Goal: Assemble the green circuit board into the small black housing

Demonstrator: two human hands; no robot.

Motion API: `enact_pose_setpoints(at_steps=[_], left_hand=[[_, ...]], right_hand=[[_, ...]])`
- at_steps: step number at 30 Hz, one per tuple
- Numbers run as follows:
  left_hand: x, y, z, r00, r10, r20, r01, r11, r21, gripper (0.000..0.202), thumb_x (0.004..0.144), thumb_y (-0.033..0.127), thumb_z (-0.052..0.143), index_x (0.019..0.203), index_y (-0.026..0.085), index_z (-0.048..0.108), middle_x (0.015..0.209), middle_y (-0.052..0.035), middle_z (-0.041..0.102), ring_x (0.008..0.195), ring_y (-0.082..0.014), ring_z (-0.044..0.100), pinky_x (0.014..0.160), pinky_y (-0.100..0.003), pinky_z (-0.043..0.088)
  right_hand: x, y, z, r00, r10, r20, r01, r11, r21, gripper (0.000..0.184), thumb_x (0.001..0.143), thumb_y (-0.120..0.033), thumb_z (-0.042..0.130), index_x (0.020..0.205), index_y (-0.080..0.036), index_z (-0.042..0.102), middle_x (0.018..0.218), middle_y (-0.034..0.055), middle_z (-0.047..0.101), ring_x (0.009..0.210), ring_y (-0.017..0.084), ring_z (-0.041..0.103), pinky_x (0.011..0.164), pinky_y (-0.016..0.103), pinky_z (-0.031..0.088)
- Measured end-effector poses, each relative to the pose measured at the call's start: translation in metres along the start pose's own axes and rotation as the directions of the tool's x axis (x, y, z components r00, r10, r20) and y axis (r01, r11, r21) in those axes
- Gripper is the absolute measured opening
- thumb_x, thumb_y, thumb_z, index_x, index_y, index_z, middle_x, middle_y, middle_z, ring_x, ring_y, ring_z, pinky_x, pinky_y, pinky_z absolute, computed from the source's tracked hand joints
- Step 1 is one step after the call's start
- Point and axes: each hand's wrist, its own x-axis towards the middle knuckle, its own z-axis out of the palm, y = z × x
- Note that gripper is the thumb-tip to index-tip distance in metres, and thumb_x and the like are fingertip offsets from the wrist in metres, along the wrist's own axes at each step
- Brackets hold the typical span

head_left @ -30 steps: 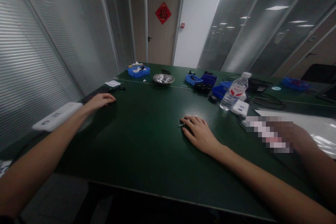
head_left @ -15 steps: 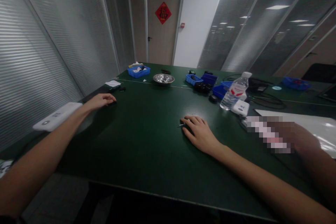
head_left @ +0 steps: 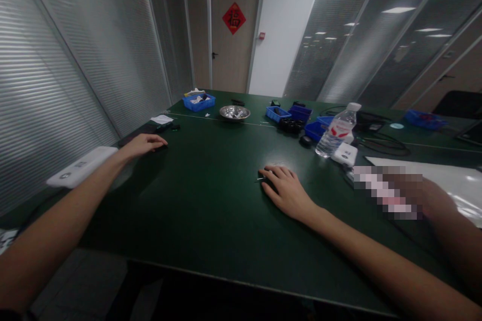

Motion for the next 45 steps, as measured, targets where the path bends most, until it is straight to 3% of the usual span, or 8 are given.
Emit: enact_pose_setpoints(at_steps=[11, 22, 27, 33, 40, 45], left_hand=[[0.008, -0.009, -0.003, 0.997, 0.079, 0.016, -0.08, 0.991, 0.105, 0.031, 0.077, 0.042, 0.068, 0.099, 0.023, 0.077, 0.097, -0.0062, 0.074, 0.081, -0.0213, 0.067, 0.073, -0.031, 0.052], [0.012, -0.02, -0.003, 0.997, -0.078, -0.018, 0.075, 0.988, -0.137, 0.037, 0.066, 0.04, 0.081, 0.098, 0.022, 0.082, 0.118, -0.0086, 0.075, 0.101, -0.0269, 0.066, 0.079, -0.033, 0.054], [0.016, -0.021, -0.002, 0.994, -0.108, -0.031, 0.102, 0.983, -0.152, 0.033, 0.064, 0.039, 0.081, 0.093, 0.024, 0.082, 0.115, -0.0076, 0.076, 0.11, -0.0283, 0.064, 0.076, -0.031, 0.051], [0.024, -0.022, -0.001, 0.986, -0.163, -0.041, 0.154, 0.973, -0.169, 0.036, 0.059, 0.036, 0.081, 0.092, 0.023, 0.081, 0.109, -0.0067, 0.077, 0.102, -0.0251, 0.065, 0.069, -0.027, 0.048], [0.012, -0.013, 0.0, 0.986, -0.154, -0.059, 0.141, 0.971, -0.192, 0.04, 0.058, 0.036, 0.08, 0.094, 0.019, 0.078, 0.097, -0.0078, 0.076, 0.091, -0.0231, 0.065, 0.066, -0.027, 0.047], [-0.003, 0.024, 0.024, 0.992, -0.122, 0.028, 0.125, 0.98, -0.153, 0.047, 0.062, 0.037, 0.081, 0.106, 0.019, 0.076, 0.089, -0.0057, 0.076, 0.084, -0.0245, 0.067, 0.059, -0.028, 0.042]], right_hand=[[0.0, 0.0, 0.001, 1.0, 0.006, -0.001, -0.006, 1.0, -0.009, 0.046, 0.103, -0.042, 0.042, 0.145, -0.028, 0.054, 0.143, 0.0117, 0.056, 0.133, 0.031, 0.048, 0.11, 0.054, 0.037], [0.0, -0.004, -0.005, 1.0, 0.008, 0.009, -0.008, 1.0, 0.005, 0.045, 0.103, -0.041, 0.043, 0.145, -0.027, 0.054, 0.142, 0.0119, 0.056, 0.131, 0.03, 0.049, 0.11, 0.054, 0.037], [0.0, -0.002, -0.004, 1.0, 0.0, -0.006, 0.0, 1.0, 0.01, 0.045, 0.104, -0.041, 0.043, 0.145, -0.027, 0.054, 0.142, 0.0121, 0.056, 0.132, 0.031, 0.048, 0.109, 0.054, 0.038], [0.0, -0.002, -0.002, 1.0, 0.002, 0.0, -0.002, 1.0, 0.003, 0.045, 0.104, -0.042, 0.043, 0.144, -0.027, 0.054, 0.142, 0.0123, 0.056, 0.132, 0.031, 0.049, 0.109, 0.054, 0.037], [0.0, -0.003, -0.005, 1.0, 0.02, -0.009, -0.02, 0.999, 0.036, 0.041, 0.104, -0.037, 0.045, 0.142, -0.027, 0.056, 0.14, 0.0106, 0.057, 0.13, 0.029, 0.05, 0.107, 0.052, 0.039], [0.001, -0.005, -0.01, 0.999, 0.024, -0.023, -0.021, 0.993, 0.115, 0.031, 0.103, -0.031, 0.046, 0.129, -0.026, 0.062, 0.128, 0.0091, 0.063, 0.116, 0.027, 0.056, 0.097, 0.045, 0.046]])
